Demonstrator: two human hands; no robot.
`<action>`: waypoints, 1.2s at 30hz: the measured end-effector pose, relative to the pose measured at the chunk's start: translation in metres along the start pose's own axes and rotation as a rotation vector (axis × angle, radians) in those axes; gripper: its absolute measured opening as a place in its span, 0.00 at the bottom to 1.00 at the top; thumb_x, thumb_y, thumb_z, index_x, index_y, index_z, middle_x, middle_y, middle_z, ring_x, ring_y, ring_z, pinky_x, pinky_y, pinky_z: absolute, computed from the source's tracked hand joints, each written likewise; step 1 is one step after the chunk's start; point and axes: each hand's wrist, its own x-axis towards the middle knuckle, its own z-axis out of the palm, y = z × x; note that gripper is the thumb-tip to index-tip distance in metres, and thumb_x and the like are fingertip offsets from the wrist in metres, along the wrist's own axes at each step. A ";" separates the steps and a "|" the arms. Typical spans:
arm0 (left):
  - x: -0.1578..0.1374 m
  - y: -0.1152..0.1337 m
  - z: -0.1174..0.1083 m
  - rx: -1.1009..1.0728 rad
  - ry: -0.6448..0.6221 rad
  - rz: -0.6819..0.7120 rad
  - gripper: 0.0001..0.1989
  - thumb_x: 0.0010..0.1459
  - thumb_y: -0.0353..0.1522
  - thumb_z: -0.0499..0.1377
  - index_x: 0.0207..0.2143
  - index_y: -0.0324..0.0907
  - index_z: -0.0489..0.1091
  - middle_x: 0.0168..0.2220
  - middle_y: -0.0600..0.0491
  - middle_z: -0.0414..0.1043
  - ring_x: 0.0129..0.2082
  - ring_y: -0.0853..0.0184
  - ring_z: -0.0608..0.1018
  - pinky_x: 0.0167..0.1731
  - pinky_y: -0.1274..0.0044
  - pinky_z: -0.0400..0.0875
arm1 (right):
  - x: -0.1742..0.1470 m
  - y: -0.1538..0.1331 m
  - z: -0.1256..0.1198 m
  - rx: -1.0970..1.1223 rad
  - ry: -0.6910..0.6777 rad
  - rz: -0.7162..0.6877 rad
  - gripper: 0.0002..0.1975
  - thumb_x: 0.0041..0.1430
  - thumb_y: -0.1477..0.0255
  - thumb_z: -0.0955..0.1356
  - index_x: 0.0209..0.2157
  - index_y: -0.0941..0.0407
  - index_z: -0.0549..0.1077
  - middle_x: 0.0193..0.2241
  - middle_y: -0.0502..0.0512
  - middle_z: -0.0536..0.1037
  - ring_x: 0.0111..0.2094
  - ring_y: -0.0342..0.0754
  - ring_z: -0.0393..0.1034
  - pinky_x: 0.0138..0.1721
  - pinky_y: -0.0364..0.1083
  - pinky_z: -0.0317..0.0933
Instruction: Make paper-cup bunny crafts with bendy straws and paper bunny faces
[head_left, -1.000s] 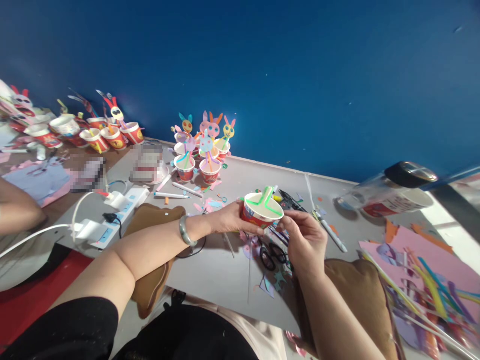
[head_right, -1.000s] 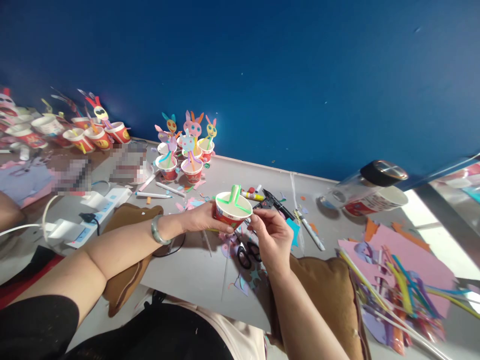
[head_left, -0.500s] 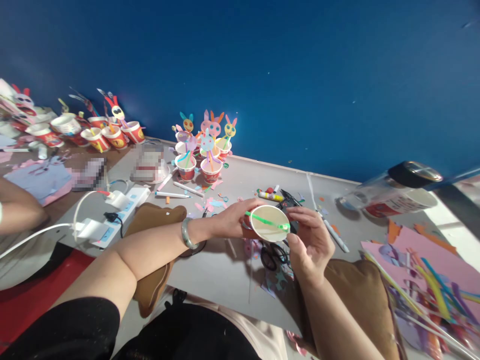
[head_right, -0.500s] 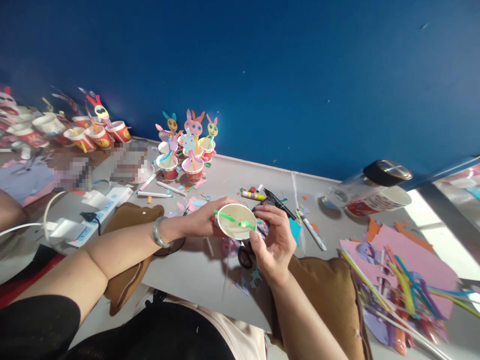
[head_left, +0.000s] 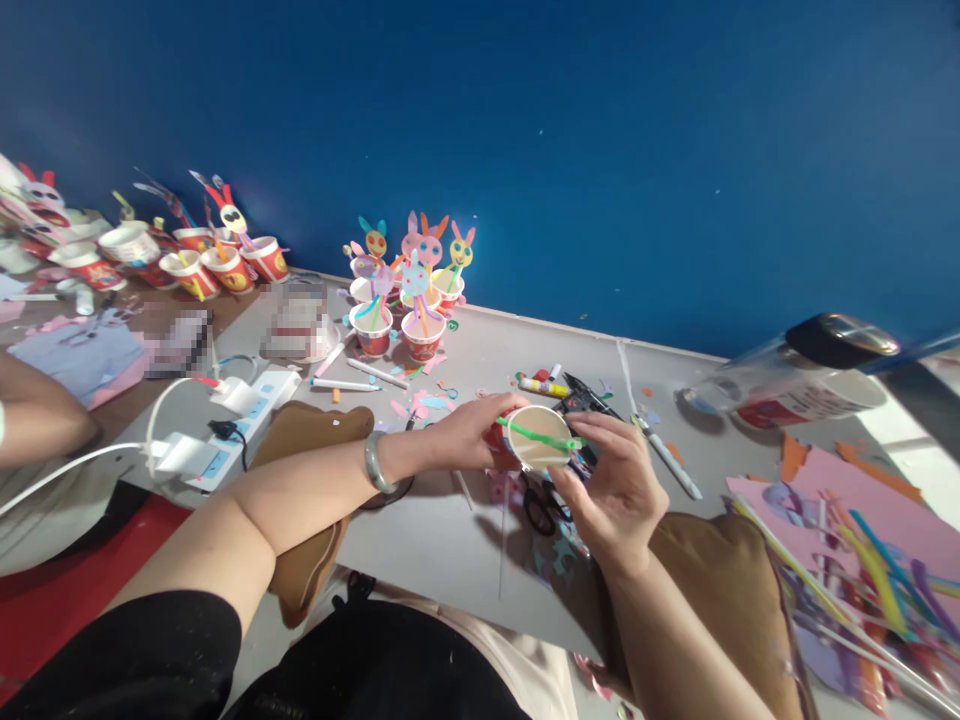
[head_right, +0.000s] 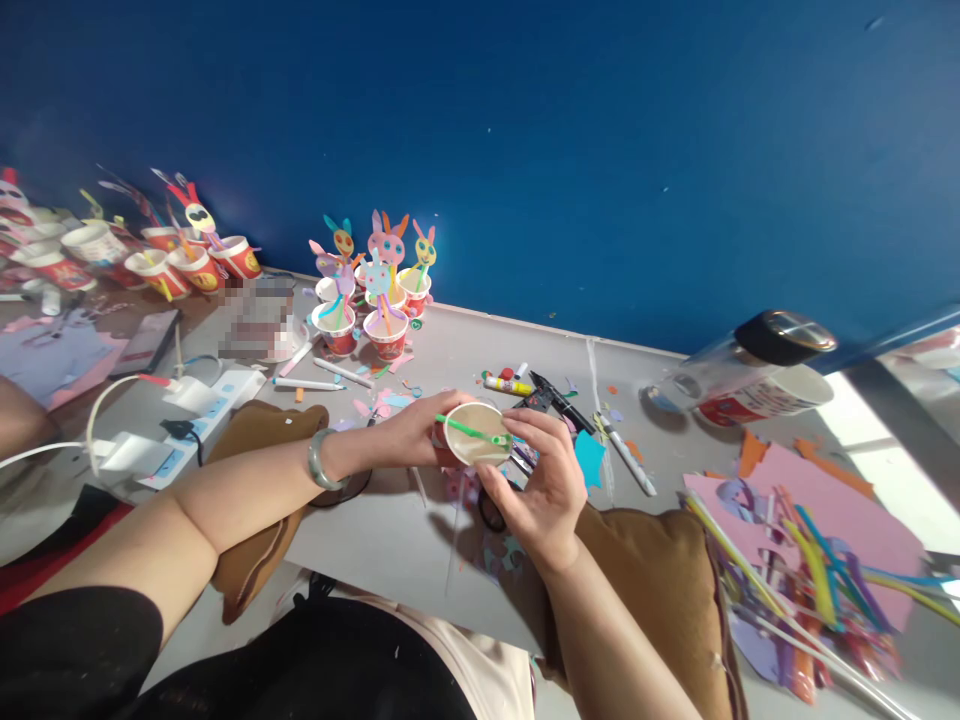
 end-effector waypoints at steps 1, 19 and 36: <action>0.000 0.000 0.000 0.025 -0.016 -0.009 0.29 0.49 0.41 0.71 0.52 0.43 0.71 0.51 0.46 0.76 0.50 0.56 0.77 0.49 0.71 0.69 | 0.000 -0.001 0.000 -0.019 -0.015 0.001 0.17 0.56 0.69 0.75 0.48 0.51 0.77 0.43 0.59 0.79 0.45 0.57 0.74 0.48 0.59 0.69; 0.000 0.003 -0.002 0.018 -0.084 0.152 0.31 0.51 0.45 0.69 0.55 0.41 0.69 0.52 0.42 0.75 0.52 0.53 0.77 0.53 0.66 0.70 | 0.004 -0.008 -0.003 -0.111 -0.059 -0.059 0.08 0.59 0.76 0.73 0.38 0.49 0.78 0.30 0.51 0.81 0.38 0.54 0.76 0.43 0.56 0.68; 0.005 -0.011 0.000 -0.356 0.273 -0.074 0.37 0.42 0.39 0.76 0.53 0.39 0.67 0.52 0.41 0.77 0.52 0.55 0.79 0.55 0.65 0.73 | 0.015 0.013 -0.019 -0.699 -0.522 0.412 0.10 0.60 0.66 0.70 0.27 0.53 0.77 0.23 0.52 0.79 0.28 0.51 0.73 0.37 0.49 0.62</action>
